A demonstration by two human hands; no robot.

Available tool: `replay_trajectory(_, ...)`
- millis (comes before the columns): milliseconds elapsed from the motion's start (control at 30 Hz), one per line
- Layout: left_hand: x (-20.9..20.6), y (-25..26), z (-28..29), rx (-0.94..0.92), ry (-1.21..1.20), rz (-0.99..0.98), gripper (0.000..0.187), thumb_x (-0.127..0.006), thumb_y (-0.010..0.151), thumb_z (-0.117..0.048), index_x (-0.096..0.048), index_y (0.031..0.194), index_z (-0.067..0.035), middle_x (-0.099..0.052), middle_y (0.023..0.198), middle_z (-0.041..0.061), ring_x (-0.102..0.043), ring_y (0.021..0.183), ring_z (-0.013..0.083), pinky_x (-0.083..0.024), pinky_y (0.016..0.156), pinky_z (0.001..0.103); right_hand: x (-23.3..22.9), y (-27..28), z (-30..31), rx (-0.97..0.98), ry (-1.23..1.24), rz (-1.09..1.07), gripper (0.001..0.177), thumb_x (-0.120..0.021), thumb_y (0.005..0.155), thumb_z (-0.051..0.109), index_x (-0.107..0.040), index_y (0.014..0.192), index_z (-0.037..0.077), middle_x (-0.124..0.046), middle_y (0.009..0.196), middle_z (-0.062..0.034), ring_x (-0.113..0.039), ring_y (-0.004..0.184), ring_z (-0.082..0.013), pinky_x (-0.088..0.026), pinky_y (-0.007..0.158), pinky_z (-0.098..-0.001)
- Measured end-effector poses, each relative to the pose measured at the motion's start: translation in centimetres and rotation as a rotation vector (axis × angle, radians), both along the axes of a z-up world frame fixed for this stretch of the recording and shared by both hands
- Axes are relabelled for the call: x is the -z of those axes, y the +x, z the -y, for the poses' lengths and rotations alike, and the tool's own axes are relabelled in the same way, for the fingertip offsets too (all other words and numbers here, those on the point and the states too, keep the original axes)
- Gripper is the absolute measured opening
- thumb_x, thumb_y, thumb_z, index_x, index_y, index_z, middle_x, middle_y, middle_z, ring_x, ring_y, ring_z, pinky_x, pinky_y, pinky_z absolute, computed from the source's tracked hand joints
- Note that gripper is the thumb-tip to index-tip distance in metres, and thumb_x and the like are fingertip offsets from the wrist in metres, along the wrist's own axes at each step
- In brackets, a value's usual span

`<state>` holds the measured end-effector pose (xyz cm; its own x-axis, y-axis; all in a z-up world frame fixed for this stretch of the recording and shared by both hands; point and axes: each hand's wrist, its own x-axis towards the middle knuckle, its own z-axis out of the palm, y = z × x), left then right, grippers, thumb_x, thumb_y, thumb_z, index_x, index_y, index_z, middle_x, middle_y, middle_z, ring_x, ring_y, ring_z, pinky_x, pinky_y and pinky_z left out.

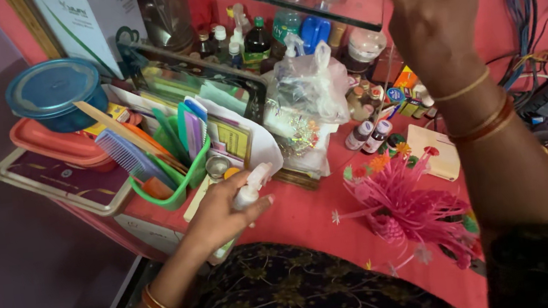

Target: The person sprays a blue plastic container lid with a spray bottle and wipes it with a white tissue. The person then places the lid back on the container and continues to tidy the surrounding countertop area.

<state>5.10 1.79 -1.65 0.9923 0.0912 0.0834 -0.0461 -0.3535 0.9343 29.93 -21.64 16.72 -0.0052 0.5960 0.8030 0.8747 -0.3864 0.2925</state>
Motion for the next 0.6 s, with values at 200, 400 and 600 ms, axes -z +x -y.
replay_trajectory(200,-0.7,-0.1,0.1,0.007,-0.011,0.006,0.045,-0.078,0.083,-0.025,-0.068,0.122,-0.005,-0.070,0.081,0.005,-0.065,0.059,0.0117,-0.054,0.057,0.030,8.8,-2.9,-9.0,0.044,-0.421,-0.217,0.045,-0.055,0.093,0.009,-0.054,0.137,-0.001,-0.060,0.132,-0.0220,-0.056,0.124,-0.0367,-0.045,0.105,-0.0450)
replay_trajectory(400,-0.1,-0.5,-0.3,-0.058,-0.061,-0.024,0.049,-0.079,0.082,-0.024,-0.066,0.126,-0.008,-0.071,0.081,0.005,-0.063,0.059,0.0121,-0.054,0.055,0.030,10.3,-3.4,-9.8,-0.046,-0.763,-0.178,0.038,-0.051,0.088,0.006,-0.064,0.124,0.005,-0.064,0.134,-0.0161,-0.054,0.130,-0.0466,-0.058,0.068,-0.0462)
replay_trajectory(600,0.9,0.4,-0.2,-0.037,0.040,0.065,0.050,-0.080,0.082,-0.027,-0.066,0.124,-0.007,-0.072,0.084,0.006,-0.067,0.063,0.0130,-0.055,0.060,0.031,-0.4,-2.1,-6.7,0.127,0.072,0.143,0.009,-0.061,0.106,0.001,-0.070,0.106,-0.001,-0.065,0.080,-0.0144,-0.061,0.074,-0.0315,-0.046,0.062,-0.0477)
